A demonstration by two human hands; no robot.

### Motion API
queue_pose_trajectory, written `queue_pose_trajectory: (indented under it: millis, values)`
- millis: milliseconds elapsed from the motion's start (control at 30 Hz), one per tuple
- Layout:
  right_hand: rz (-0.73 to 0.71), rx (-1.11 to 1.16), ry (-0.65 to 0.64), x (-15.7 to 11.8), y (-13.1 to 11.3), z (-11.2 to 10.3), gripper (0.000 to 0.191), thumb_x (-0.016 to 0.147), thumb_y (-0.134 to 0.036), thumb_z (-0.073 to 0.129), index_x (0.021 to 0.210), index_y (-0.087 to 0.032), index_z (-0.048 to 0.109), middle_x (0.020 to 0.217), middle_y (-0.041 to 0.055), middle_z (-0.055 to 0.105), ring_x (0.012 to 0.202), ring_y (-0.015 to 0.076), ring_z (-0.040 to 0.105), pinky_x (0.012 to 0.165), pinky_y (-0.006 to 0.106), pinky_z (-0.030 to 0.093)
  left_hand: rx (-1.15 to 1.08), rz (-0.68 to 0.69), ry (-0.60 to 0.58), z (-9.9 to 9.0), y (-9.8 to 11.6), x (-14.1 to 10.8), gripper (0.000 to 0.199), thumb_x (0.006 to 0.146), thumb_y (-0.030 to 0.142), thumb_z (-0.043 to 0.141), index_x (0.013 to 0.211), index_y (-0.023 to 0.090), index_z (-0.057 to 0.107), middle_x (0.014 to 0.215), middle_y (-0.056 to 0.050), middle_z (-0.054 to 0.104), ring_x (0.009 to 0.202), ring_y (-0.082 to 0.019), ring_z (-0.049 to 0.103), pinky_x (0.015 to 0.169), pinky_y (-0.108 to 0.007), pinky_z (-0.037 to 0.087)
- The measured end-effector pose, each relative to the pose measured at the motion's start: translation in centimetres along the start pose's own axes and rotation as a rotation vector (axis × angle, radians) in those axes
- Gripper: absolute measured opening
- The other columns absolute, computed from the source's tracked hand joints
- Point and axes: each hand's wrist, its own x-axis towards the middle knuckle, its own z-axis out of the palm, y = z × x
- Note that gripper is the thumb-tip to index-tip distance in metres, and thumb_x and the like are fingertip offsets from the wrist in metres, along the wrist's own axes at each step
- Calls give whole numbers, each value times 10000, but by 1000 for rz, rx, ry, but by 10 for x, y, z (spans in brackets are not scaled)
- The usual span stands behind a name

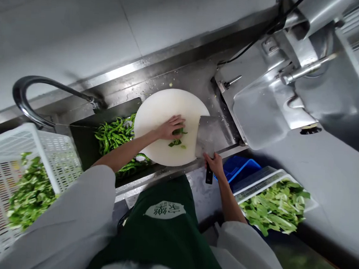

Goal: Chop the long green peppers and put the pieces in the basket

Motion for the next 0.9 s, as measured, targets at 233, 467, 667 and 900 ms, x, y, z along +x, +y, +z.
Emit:
queue_pose_trajectory:
  millis: [233, 467, 667, 900]
  values:
    - [6, -102, -94, -25, -7, 52, 364, 840, -555, 646, 703, -256, 490, 495, -12, 586, 389, 165, 547, 400, 275, 439, 120, -391, 274, 55, 78, -62, 871, 804, 665, 689, 1523, 210, 498, 1646, -167, 321, 1566, -399, 180, 1277, -602, 127]
    - [-57, -122, -235, -47, -18, 120, 300, 863, -498, 614, 724, -272, 474, 452, -26, 551, 365, 166, 495, 407, 285, 393, -76, -649, 479, 79, 107, -50, 716, 911, 555, 580, 1536, 229, 461, 1697, -124, 188, 1587, -372, 82, 1275, -591, 179]
    - [-223, -201, -511, -76, -53, 188, 220, 886, -441, 595, 803, -245, 539, 511, -46, 564, 431, 147, 506, 485, 261, 430, 67, -851, 726, 27, 119, -150, 675, 927, 496, 585, 1532, 236, 434, 1650, -137, 277, 1560, -344, 208, 1262, -567, 253]
    - [-639, -293, -1041, -198, -117, 366, 105, 912, -210, 591, 809, -192, 584, 626, -94, 560, 596, 64, 521, 587, 144, 375, 481, -1176, 1188, -67, 172, -397, 579, 945, 443, 570, 1473, 218, 489, 1616, -143, 325, 1519, -325, 319, 1249, -511, 291]
